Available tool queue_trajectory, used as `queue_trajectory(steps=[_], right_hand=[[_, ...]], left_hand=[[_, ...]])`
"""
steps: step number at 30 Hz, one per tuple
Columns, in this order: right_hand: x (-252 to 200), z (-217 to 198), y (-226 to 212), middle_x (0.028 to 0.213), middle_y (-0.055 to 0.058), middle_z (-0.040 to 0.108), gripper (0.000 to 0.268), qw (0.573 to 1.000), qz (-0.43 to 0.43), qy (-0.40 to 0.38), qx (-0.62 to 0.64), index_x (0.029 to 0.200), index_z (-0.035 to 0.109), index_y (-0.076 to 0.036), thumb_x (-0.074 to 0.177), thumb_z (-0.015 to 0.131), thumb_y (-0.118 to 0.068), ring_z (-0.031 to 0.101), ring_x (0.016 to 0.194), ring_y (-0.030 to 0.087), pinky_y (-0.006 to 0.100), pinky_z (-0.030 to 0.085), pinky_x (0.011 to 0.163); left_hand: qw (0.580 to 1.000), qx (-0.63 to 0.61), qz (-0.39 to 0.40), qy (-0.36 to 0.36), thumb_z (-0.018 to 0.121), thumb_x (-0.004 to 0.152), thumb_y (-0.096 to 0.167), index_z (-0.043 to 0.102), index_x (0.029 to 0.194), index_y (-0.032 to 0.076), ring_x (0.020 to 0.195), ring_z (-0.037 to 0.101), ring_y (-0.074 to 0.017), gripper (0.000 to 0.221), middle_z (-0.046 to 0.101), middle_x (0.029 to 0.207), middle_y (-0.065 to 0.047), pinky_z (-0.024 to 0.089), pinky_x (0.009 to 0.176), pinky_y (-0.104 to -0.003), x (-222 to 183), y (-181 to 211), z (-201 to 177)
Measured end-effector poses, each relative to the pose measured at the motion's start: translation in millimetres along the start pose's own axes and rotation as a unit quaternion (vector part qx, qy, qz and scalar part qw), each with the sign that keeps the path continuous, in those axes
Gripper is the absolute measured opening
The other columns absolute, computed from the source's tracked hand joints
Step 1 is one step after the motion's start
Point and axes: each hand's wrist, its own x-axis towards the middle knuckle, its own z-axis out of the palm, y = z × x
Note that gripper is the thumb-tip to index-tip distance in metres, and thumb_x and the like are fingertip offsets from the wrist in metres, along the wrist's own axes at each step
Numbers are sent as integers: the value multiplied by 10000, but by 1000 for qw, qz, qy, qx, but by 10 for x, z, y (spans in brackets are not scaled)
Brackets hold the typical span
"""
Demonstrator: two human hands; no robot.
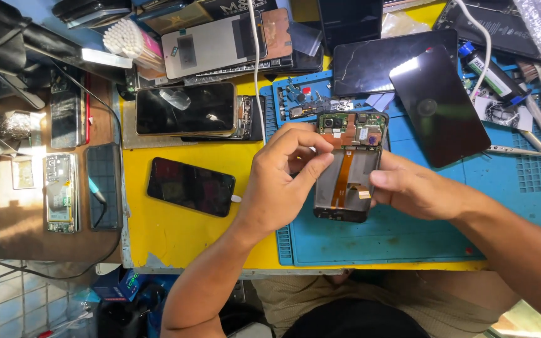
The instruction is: The person disassembles a smartphone by removing the back cover and detaching internal components. They use a metal spudger to pry open the casing and disconnect ribbon cables from the motherboard. The person then reassembles the phone by reconnecting the cables and snapping the back cover into place.
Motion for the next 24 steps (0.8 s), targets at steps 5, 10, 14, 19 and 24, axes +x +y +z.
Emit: queue_trajectory(steps=[5,10,14,19,24], right_hand=[[56,92,-216,1112,247,712,471,993,-79,60,-59,1254,645,79,944,620,-274,752,889,402,523,710,642],[76,175,-193,1050,233,751,364,988,-45,124,-84,1210,691,83,928,631,-140,764,926,355,529,725,765],[84,241,-193,1100,212,755,364,987,-59,113,-97,1235,677,73,940,622,-133,755,1001,323,512,722,840],[65,276,-182,1191,170,707,391,982,-96,111,-118,1292,643,68,952,609,-122,703,1061,265,480,712,891],[44,337,-224,1234,136,705,405,974,-108,118,-163,1310,642,46,948,611,-133,692,1068,227,460,725,900]], left_hand=[[996,51,20,-70,656,973,-38,656,1030,79,1007,676,-177,130,677,1156,-87,542,815,-264,41,88,-107],[919,304,246,42,759,939,-12,713,995,13,919,673,-293,77,666,1160,-144,592,840,-410,15,31,-12],[860,414,295,44,771,949,53,726,948,33,909,662,-296,50,690,1099,-122,518,775,-416,-36,133,-8],[825,461,323,42,638,1017,47,679,958,39,787,603,-246,72,686,1042,-93,494,827,-415,-62,156,45],[822,470,319,35,654,1003,48,692,962,36,802,627,-237,58,695,1054,-93,515,894,-443,-64,184,53]])
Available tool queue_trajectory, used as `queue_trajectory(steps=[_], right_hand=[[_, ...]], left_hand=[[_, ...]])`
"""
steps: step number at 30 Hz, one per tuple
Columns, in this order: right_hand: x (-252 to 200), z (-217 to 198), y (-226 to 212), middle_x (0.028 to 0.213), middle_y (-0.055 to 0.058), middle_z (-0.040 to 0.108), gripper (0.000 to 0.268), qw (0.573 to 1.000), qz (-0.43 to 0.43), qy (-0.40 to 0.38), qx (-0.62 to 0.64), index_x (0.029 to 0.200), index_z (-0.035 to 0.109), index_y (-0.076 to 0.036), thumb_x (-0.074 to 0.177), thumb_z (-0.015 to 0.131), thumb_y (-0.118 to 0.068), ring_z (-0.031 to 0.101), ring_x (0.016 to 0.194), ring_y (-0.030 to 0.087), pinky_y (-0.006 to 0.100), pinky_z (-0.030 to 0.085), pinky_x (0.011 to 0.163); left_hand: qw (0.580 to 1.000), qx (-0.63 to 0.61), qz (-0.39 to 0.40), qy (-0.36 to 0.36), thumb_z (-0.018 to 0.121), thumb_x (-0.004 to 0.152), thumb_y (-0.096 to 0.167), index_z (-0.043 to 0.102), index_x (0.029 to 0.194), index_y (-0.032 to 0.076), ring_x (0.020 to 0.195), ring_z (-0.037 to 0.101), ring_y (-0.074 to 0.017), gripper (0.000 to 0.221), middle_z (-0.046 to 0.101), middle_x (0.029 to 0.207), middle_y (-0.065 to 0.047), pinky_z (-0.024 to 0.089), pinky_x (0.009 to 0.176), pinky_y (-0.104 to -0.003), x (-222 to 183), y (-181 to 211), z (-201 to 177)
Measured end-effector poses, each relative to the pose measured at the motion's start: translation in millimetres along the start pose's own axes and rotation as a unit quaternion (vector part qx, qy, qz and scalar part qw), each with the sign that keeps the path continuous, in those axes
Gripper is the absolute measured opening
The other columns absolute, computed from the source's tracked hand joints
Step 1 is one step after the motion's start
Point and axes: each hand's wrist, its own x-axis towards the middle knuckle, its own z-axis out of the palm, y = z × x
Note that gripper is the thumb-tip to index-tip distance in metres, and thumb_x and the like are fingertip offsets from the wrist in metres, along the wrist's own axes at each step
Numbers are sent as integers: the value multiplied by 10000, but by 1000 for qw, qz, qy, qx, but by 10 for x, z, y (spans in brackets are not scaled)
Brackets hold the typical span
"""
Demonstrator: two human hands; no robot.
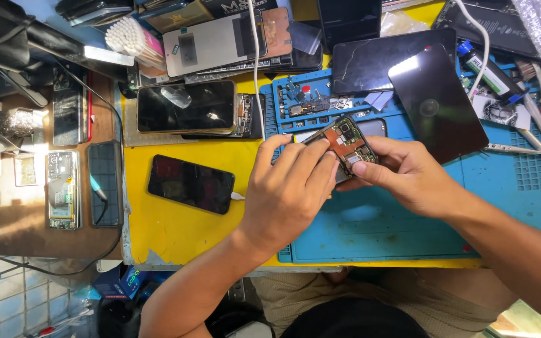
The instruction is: The person disassembles a smartphone by removing the back cover and detaching internal components. They use a metal spudger to pry open the casing and disconnect ribbon cables from the motherboard. The person then reassembles the phone by reconnecting the cables and snapping the back cover into place.
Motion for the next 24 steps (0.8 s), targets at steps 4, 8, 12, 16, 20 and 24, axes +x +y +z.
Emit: queue_trajectory(steps=[4,8,12,16,20,24], right_hand=[[-6,14,-5,1267,125,702,418,1000,2,-1,-10,1325,636,37,944,613,-132,680,1086,213,450,723,913],[-2,13,2,1299,122,693,426,1000,6,1,-9,1337,630,30,943,610,-131,668,1103,202,447,723,905],[-9,10,3,1272,106,692,416,1000,-6,-6,-20,1333,632,30,959,598,-150,663,1074,186,441,724,918],[-36,40,-36,1292,142,682,400,999,-38,4,-21,1327,618,51,978,574,-138,652,1131,208,455,725,932],[-60,23,-19,1406,155,622,427,999,-49,14,-4,1363,582,50,986,555,-151,592,1256,220,480,706,952],[-67,12,13,1316,157,635,418,998,-51,44,10,1352,583,71,995,550,-144,604,1199,232,477,700,952]], left_hand=[[1000,21,2,4,619,1016,46,673,937,40,770,594,-225,96,692,1029,-81,513,905,-444,15,19,1],[1000,28,3,-3,626,1018,42,679,951,42,776,610,-220,86,700,1030,-76,519,931,-457,13,16,2],[999,51,11,3,622,1032,37,678,925,50,768,599,-205,121,701,1013,-69,516,932,-438,39,19,9],[996,78,26,24,604,1041,55,712,976,24,772,590,-197,129,696,1005,-86,556,959,-432,52,31,53],[996,63,42,50,618,1020,-5,733,973,-36,762,623,-240,129,716,1025,-175,581,925,-460,87,75,104],[993,89,47,68,601,1021,0,727,964,-27,756,618,-216,141,722,1011,-145,566,900,-460,120,79,154]])
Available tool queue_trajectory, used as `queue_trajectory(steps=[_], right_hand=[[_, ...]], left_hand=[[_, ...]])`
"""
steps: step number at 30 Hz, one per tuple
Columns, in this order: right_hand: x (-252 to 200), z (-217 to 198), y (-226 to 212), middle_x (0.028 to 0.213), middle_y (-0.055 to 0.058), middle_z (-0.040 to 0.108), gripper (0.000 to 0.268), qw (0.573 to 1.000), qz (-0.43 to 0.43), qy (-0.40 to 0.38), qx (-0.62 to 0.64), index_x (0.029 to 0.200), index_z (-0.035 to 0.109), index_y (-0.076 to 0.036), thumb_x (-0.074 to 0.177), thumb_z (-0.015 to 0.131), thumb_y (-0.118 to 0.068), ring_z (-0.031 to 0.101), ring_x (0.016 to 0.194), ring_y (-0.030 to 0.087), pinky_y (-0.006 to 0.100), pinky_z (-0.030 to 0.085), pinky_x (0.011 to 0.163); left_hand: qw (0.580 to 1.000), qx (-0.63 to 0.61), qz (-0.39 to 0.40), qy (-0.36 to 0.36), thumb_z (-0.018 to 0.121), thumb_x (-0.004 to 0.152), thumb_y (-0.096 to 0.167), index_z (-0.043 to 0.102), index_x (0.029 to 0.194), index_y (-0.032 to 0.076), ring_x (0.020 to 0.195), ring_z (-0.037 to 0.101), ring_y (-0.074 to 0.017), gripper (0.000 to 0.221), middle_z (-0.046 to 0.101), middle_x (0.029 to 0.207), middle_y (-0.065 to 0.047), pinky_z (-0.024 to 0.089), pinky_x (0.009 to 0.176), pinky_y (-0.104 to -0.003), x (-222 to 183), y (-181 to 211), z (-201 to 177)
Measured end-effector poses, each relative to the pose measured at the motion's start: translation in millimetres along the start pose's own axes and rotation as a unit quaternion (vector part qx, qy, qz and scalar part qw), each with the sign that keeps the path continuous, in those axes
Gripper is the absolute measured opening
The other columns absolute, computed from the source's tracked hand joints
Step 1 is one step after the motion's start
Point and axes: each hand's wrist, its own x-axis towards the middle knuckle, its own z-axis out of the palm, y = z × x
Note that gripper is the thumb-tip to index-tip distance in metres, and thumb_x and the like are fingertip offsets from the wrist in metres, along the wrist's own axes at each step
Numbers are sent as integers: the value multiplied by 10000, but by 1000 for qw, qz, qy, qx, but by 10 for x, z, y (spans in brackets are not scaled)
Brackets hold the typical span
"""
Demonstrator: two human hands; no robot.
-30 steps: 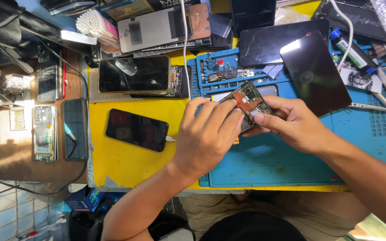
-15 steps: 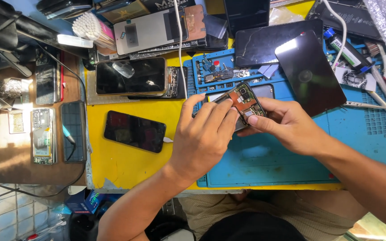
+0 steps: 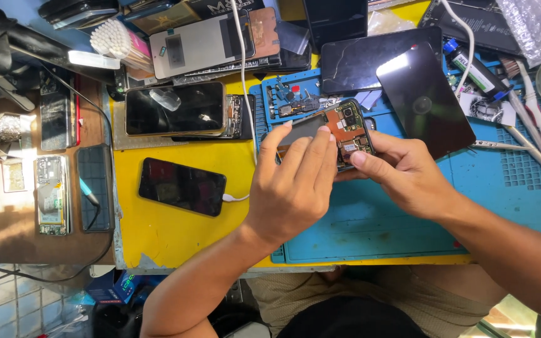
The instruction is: The person disassembles a smartphone by removing the back cover and detaching internal components. They use a metal spudger to pry open the casing and disconnect ribbon cables from the motherboard. The person then reassembles the phone by reconnecting the cables and snapping the back cover into place.
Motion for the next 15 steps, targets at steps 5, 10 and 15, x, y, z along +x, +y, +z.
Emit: queue_trajectory(steps=[5,10,15], right_hand=[[-3,3,14,1293,150,648,405,1000,-4,3,-2,1335,596,72,999,553,-150,610,1185,222,471,693,963],[3,6,45,1218,153,659,351,1000,-3,1,27,1278,623,84,1006,557,-126,615,1154,231,511,697,979],[3,-27,43,1357,225,626,449,996,-4,-44,82,1378,549,100,1038,474,-184,648,1241,336,540,652,1006]], left_hand=[[1000,-1,8,22,612,1013,0,727,944,-39,744,632,-212,139,716,994,-146,583,868,-456,19,-25,30],[999,-47,-20,-14,685,1014,15,740,978,-3,836,668,-215,68,721,1033,-98,528,971,-499,-9,-60,-6],[997,-71,-25,-31,666,1022,1,730,992,-5,829,659,-219,71,720,1044,-95,510,983,-508,8,-102,-114]])
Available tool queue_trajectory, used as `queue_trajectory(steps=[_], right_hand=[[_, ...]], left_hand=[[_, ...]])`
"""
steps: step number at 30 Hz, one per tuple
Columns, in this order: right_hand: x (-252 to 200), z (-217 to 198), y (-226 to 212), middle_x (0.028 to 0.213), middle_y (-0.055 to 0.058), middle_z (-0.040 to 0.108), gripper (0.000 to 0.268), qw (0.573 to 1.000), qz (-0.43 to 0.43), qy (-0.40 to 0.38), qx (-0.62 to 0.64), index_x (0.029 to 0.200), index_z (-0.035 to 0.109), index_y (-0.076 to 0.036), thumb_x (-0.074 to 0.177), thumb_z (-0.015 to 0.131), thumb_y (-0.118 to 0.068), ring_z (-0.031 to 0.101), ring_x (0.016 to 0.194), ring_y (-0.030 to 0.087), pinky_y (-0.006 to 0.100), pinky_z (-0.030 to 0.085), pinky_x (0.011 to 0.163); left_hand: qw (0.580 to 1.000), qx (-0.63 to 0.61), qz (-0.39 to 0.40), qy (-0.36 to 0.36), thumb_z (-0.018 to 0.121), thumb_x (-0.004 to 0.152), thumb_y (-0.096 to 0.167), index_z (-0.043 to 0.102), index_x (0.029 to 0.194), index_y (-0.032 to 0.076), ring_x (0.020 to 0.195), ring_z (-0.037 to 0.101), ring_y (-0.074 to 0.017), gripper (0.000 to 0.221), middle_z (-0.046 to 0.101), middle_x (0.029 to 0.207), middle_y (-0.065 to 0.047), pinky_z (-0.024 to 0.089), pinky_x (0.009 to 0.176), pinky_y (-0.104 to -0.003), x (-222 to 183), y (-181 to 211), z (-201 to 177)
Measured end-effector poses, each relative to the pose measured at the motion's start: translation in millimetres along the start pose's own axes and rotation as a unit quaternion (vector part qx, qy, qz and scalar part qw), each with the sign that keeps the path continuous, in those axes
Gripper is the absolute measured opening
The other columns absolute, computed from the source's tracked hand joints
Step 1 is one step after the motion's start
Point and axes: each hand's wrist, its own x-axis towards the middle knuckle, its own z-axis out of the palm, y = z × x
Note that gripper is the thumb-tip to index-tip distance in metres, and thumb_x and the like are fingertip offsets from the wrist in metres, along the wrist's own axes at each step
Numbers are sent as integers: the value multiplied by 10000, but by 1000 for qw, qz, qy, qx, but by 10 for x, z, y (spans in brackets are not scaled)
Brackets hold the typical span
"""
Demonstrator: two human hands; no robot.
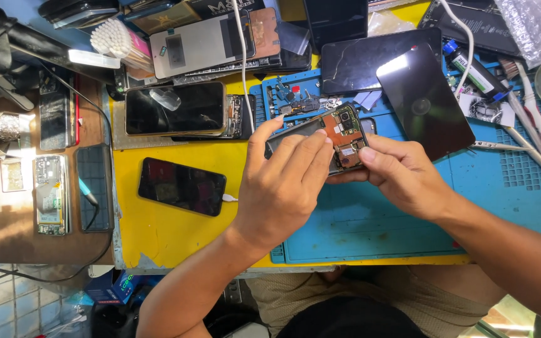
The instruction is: The person disassembles a smartphone by removing the back cover and detaching internal components. They use a metal spudger to pry open the casing and disconnect ribbon cables from the motherboard. The person then reassembles the phone by reconnecting the cables and snapping the back cover into place.
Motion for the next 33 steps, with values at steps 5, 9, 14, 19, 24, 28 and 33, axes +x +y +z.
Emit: queue_trajectory(steps=[5,9,14,19,24,28,33], right_hand=[[-10,-5,25,1402,239,592,455,1000,7,1,28,1387,540,105,1049,435,-183,638,1260,362,562,640,1014],[-20,2,31,1401,217,595,453,999,7,3,39,1386,549,91,1048,454,-196,645,1235,335,568,651,987],[-27,-14,49,1402,228,586,452,999,2,-2,35,1397,529,100,1055,432,-179,632,1255,342,562,655,977],[-43,-25,96,1377,217,607,430,1000,-9,19,23,1380,551,96,1056,448,-168,637,1236,328,558,670,955],[-36,-7,95,1393,230,600,446,999,-12,28,27,1398,527,99,1057,440,-175,637,1237,347,555,669,941],[-35,6,95,1380,236,607,457,999,-17,31,32,1392,527,109,1059,439,-191,640,1213,348,547,667,937],[-8,-56,197,1114,188,674,401,996,5,73,58,1276,621,99,1060,486,-211,679,1041,297,510,672,891]], left_hand=[[1000,-9,5,-9,638,1013,-46,734,1003,-10,854,655,-240,102,710,1053,-107,510,992,-536,-1,-4,-63],[1000,5,15,-3,658,1004,-60,732,981,-3,832,647,-229,96,713,1027,-104,520,985,-524,21,3,-93],[999,27,38,-4,620,1011,-49,736,984,-17,813,623,-232,123,705,1009,-125,550,975,-513,27,6,-73],[995,80,55,17,607,1000,-35,743,935,-13,780,622,-206,152,691,954,-115,577,945,-471,27,42,-27],[996,61,51,36,627,1000,-36,736,949,-36,801,655,-220,120,702,970,-136,570,932,-491,11,48,47],[997,51,40,47,580,1028,14,730,960,-25,808,691,-193,169,705,961,-92,542,947,-485,7,41,90],[999,-32,11,21,642,999,59,740,970,-9,846,700,-234,123,727,1035,-107,504,979,-536,30,-1,13]])
